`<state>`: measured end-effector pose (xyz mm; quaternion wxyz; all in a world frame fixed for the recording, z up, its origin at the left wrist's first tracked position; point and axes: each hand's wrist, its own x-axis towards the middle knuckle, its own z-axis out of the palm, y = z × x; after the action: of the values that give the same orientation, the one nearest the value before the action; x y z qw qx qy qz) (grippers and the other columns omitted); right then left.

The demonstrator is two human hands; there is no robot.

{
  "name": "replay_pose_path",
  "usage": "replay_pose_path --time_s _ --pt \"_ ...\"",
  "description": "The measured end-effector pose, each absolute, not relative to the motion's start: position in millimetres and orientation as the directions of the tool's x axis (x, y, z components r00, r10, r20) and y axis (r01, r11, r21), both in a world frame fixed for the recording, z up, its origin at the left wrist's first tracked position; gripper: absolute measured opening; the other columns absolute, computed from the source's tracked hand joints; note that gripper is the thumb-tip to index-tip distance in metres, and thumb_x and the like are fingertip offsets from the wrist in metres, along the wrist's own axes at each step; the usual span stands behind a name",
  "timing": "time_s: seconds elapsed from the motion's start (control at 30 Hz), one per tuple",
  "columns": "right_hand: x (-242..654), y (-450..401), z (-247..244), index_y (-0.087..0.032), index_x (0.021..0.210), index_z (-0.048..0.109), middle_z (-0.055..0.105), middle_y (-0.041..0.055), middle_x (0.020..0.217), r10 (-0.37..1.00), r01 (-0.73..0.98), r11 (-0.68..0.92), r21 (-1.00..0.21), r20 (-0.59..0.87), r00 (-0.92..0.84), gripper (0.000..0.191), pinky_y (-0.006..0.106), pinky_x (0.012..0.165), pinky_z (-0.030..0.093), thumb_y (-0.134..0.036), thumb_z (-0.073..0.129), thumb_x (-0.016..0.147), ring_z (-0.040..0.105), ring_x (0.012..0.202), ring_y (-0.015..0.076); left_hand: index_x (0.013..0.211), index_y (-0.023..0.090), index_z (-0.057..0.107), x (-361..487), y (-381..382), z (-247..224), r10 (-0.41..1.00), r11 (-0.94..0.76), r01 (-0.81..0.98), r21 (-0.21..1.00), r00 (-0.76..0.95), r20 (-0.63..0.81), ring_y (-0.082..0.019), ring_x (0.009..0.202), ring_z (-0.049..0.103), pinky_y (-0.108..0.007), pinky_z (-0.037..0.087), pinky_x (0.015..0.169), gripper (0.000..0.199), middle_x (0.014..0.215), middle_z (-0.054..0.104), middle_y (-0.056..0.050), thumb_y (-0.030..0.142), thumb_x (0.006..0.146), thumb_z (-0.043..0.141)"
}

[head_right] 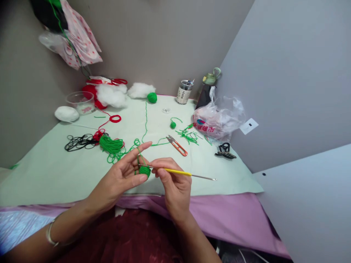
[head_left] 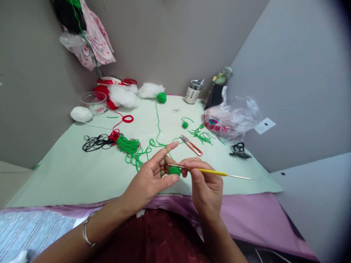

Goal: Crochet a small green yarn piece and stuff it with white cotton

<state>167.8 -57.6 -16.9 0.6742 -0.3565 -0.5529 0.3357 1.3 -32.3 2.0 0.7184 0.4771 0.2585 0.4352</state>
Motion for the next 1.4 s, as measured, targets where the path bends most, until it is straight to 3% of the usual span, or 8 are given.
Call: replay_pose_path --time_s 0.33,0.5,0.7,0.87,0.97,1.17,1.3,1.4 --pt "166 -56 -11 -0.025 0.099 0.074 0.076 0.0013 0.090 0.877 -0.241 0.476 -0.846 0.438 0.197 0.021 0.026 0.068 0.055 -0.026 0.055 0.107 0.066 0.071 0.0117 0.131 0.038 0.074 0 -33 -1 0.918 0.091 -0.329 0.940 0.394 0.049 -0.012 0.088 0.056 -0.024 0.045 0.085 0.040 0.094 0.062 0.002 0.030 0.092 0.079" --pt "169 -64 -10 -0.025 0.109 0.073 0.075 0.0026 0.096 0.767 0.131 0.612 -0.780 0.626 0.141 0.024 0.029 0.073 0.057 -0.015 0.051 0.106 0.068 0.080 0.0142 0.131 0.032 0.074 3 -35 -1 0.947 0.024 -0.268 0.963 0.316 0.064 -0.014 0.089 0.056 -0.026 0.045 0.086 0.040 0.092 0.061 0.001 0.025 0.092 0.078" --pt "167 -68 -21 -0.026 0.123 0.075 0.074 0.0088 0.111 0.516 0.634 0.702 -0.325 0.845 -0.138 0.035 0.033 0.081 0.060 -0.006 0.065 0.096 0.071 0.102 0.0213 0.137 0.027 0.071 8 -36 4 0.928 0.268 -0.439 0.858 0.356 -0.108 -0.012 0.083 0.056 -0.024 0.046 0.081 0.057 0.091 0.063 0.001 0.027 0.082 0.087" --pt "165 -61 -20 -0.028 0.113 0.075 0.073 0.0023 0.094 0.705 0.201 0.647 -0.735 0.678 0.208 0.027 0.031 0.069 0.058 -0.013 0.054 0.104 0.068 0.077 0.0152 0.129 0.021 0.077 2 -29 8 0.846 0.477 -0.520 0.708 0.491 -0.209 -0.009 0.079 0.054 -0.022 0.044 0.078 0.050 0.088 0.064 0.000 0.028 0.080 0.087" --pt "163 -56 -15 -0.027 0.104 0.076 0.073 0.0015 0.091 0.802 -0.055 0.576 -0.816 0.551 0.232 0.022 0.030 0.064 0.056 -0.020 0.055 0.105 0.066 0.073 0.0144 0.125 0.023 0.079 3 -30 7 0.855 0.428 -0.510 0.746 0.496 -0.151 -0.011 0.085 0.058 -0.023 0.044 0.082 0.046 0.094 0.069 -0.002 0.028 0.080 0.086" --pt "157 -57 -19 -0.030 0.113 0.077 0.077 0.0029 0.098 0.711 0.258 0.646 -0.718 0.690 0.140 0.029 0.031 0.072 0.060 -0.010 0.060 0.100 0.072 0.086 0.0170 0.123 0.032 0.080 10 -36 0 0.931 0.222 -0.440 0.870 0.360 -0.056 -0.012 0.089 0.058 -0.024 0.045 0.086 0.043 0.092 0.069 0.001 0.027 0.082 0.088" --pt "158 -61 -26 -0.032 0.126 0.075 0.076 0.0069 0.112 0.564 0.526 0.689 -0.499 0.825 0.044 0.040 0.034 0.074 0.060 -0.008 0.067 0.095 0.073 0.096 0.0204 0.124 0.024 0.080 10 -31 0 0.860 0.429 -0.517 0.741 0.486 -0.159 -0.015 0.091 0.060 -0.026 0.048 0.084 0.045 0.100 0.071 -0.004 0.029 0.080 0.088" --pt "162 -61 -21 -0.030 0.117 0.077 0.075 0.0043 0.096 0.653 0.351 0.662 -0.662 0.740 0.164 0.030 0.035 0.073 0.058 -0.012 0.060 0.100 0.070 0.084 0.0184 0.117 0.016 0.082 7 -26 4 0.808 0.540 -0.566 0.623 0.557 -0.193 -0.012 0.080 0.057 -0.025 0.049 0.076 0.040 0.095 0.069 -0.005 0.027 0.079 0.086"
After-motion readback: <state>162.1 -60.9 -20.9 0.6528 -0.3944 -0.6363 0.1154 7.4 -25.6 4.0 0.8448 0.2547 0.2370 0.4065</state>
